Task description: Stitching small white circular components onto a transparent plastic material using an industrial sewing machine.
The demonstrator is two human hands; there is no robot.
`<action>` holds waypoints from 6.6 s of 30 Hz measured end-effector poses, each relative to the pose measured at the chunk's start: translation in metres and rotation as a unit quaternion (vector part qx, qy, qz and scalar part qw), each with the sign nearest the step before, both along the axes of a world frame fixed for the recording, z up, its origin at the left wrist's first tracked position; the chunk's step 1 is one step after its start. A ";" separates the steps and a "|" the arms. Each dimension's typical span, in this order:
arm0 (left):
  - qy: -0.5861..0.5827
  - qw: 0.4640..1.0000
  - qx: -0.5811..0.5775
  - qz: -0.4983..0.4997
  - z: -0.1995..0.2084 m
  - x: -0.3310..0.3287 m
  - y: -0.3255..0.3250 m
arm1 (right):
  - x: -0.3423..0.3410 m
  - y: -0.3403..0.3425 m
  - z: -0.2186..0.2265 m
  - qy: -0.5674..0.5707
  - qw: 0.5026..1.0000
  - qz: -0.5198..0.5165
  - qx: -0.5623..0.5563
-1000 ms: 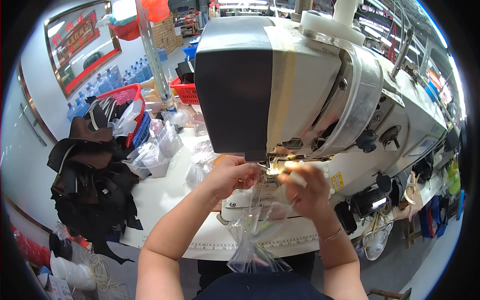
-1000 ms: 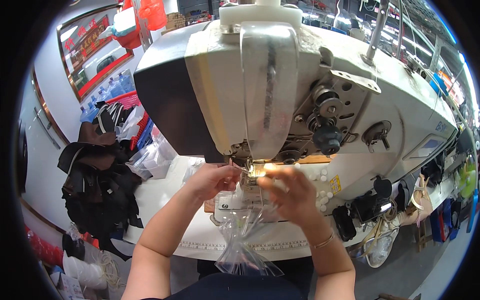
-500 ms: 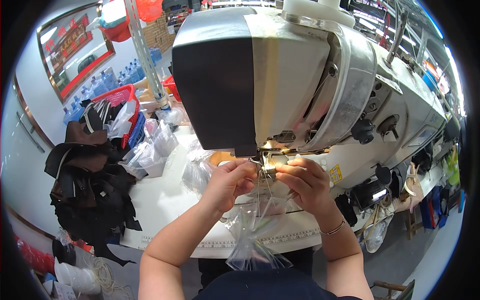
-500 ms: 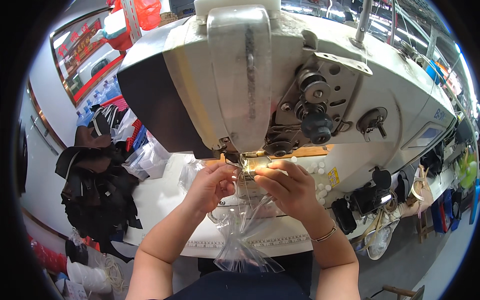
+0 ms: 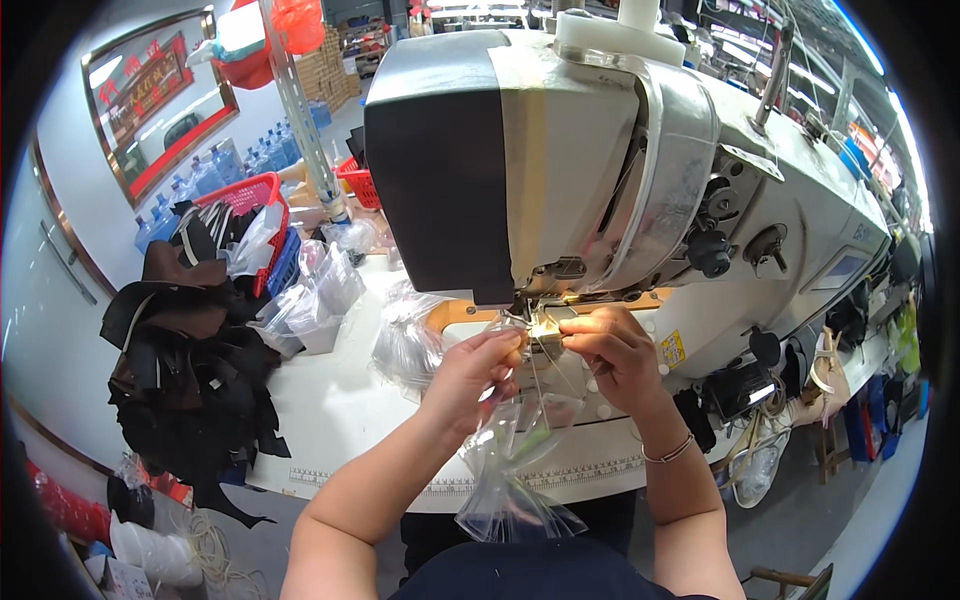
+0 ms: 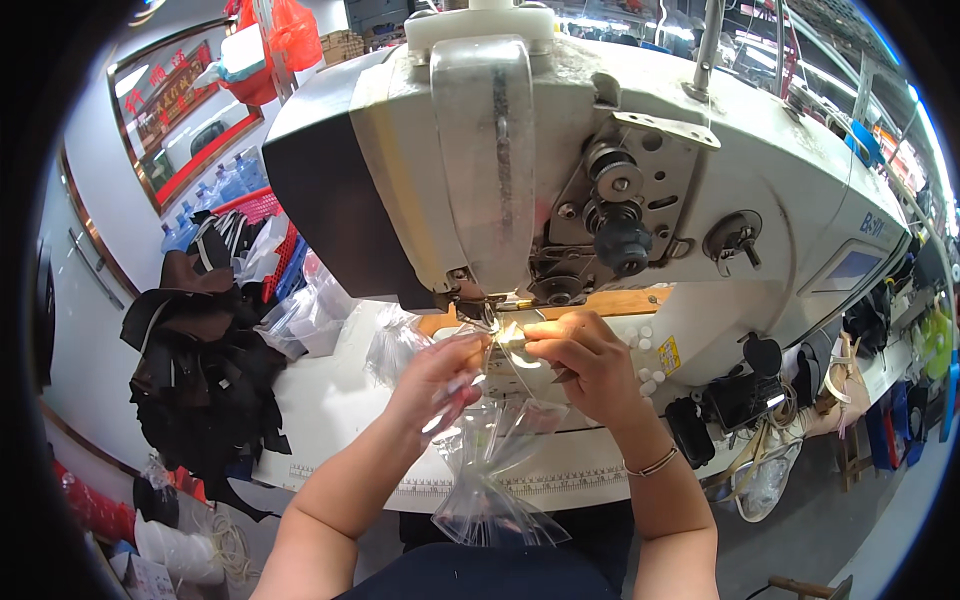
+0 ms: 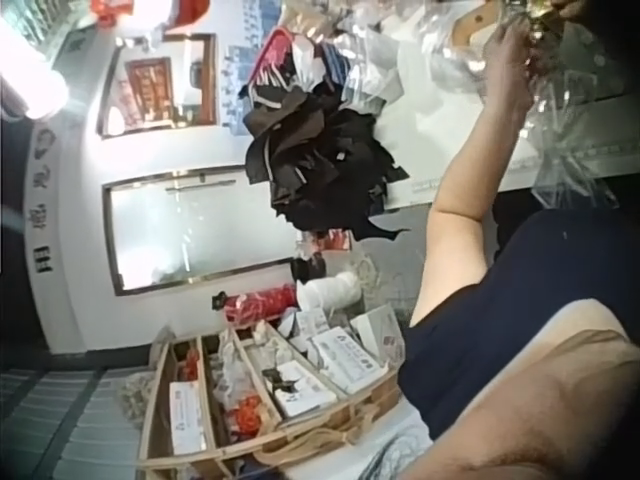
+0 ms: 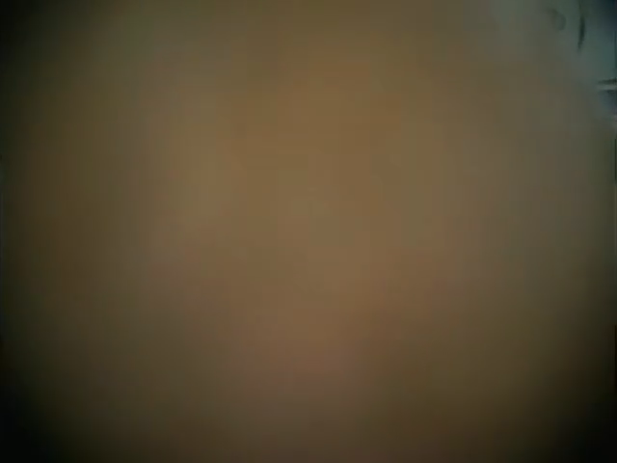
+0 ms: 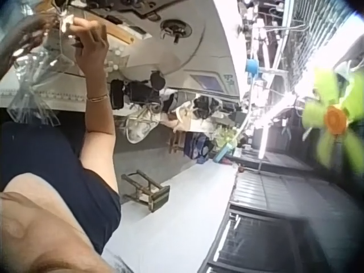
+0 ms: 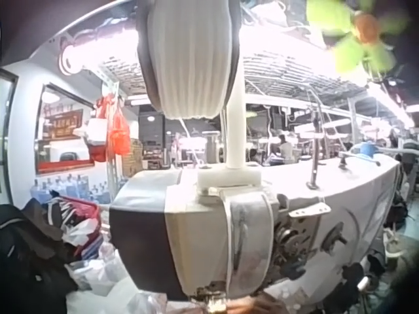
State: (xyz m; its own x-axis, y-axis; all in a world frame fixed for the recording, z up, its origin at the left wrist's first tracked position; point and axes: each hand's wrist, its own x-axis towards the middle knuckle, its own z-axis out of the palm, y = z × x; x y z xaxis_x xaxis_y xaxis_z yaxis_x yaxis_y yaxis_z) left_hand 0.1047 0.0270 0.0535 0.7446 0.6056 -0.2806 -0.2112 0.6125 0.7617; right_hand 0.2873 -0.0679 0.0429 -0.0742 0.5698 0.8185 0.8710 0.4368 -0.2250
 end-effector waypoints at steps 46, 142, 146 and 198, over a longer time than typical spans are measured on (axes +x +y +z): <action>0.033 0.969 0.241 -0.042 0.000 0.007 0.047 | -0.038 -0.020 0.006 -0.236 0.952 -0.196 0.001; -0.028 0.930 0.256 0.262 -0.030 -0.090 0.014 | -0.084 -0.031 -0.009 0.113 0.986 0.040 -0.115; -0.016 0.942 0.263 0.207 -0.027 -0.108 -0.014 | -0.116 0.007 0.001 0.065 0.994 0.073 -0.058; -0.064 0.397 0.883 0.243 -0.049 -0.113 -0.019 | -0.103 -0.019 0.009 0.088 0.958 0.203 -0.184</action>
State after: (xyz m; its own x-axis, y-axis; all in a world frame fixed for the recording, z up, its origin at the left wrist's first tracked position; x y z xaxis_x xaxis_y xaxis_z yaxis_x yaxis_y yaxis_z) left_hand -0.0087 0.0079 0.0040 0.3595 -0.1455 0.9217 -0.0843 -0.9888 -0.1232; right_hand 0.1842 -0.0870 0.0516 -0.2296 0.7758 0.5877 0.5808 0.5938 -0.5569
